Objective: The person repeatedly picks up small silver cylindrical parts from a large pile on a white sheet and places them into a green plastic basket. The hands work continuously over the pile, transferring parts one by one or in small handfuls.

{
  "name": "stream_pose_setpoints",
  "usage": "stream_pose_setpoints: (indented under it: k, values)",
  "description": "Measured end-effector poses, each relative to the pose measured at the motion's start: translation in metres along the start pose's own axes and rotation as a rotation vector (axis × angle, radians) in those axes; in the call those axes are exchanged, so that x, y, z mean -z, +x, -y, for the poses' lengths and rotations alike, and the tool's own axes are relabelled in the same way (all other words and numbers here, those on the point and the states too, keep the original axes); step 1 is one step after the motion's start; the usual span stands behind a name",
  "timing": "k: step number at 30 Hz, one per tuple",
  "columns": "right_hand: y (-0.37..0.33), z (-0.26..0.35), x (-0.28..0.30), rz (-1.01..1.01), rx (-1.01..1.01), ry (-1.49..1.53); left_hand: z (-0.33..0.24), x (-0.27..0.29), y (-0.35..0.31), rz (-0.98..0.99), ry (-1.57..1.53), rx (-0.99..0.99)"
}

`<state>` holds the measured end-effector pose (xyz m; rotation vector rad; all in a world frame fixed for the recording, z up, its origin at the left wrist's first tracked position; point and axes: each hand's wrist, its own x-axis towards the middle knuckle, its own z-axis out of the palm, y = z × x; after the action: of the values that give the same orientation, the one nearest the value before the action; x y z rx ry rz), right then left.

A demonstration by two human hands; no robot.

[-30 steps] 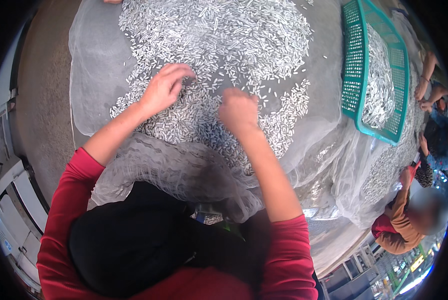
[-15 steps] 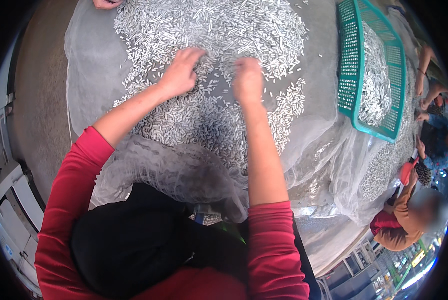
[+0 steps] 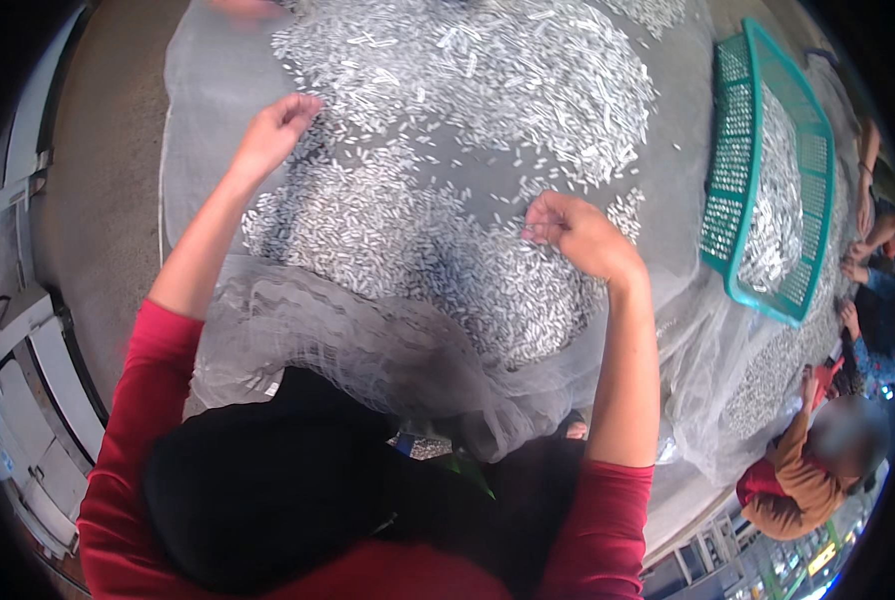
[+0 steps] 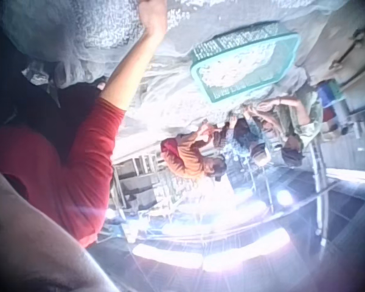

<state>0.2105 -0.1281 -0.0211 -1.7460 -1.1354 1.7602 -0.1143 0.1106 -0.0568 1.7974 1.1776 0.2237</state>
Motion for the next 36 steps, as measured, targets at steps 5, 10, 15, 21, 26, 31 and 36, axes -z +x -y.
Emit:
stream_pose_setpoints:
  k: [5,10,15,21,26,31,36]
  values:
    - [0.036,0.005,-0.034,-0.111,0.059,0.214,0.000,-0.058,0.046,-0.396,0.231,-0.290]
    - [0.042,0.005,-0.050,-0.311,0.173,0.691,-0.032,-0.140,0.020,-0.222,0.477,-0.530]
    - [0.025,-0.015,-0.039,-0.480,0.216,1.003,-0.051,-0.144,-0.038,0.259,0.372,-0.770]
    - [0.055,-0.008,-0.030,-0.651,0.038,0.237,-0.048,-0.114,-0.042,0.275,0.239,-0.643]
    - [0.123,0.029,-0.040,-0.871,-0.031,-0.496,-0.042,-0.094,-0.008,-0.071,0.324,-0.587]
    - [0.138,0.044,-0.035,-0.825,-0.103,-0.577,-0.044,-0.094,0.021,-0.041,0.451,-0.611]
    - [0.101,0.028,-0.027,-0.781,0.078,0.221,-0.044,-0.105,0.023,0.070,0.642,-0.622]
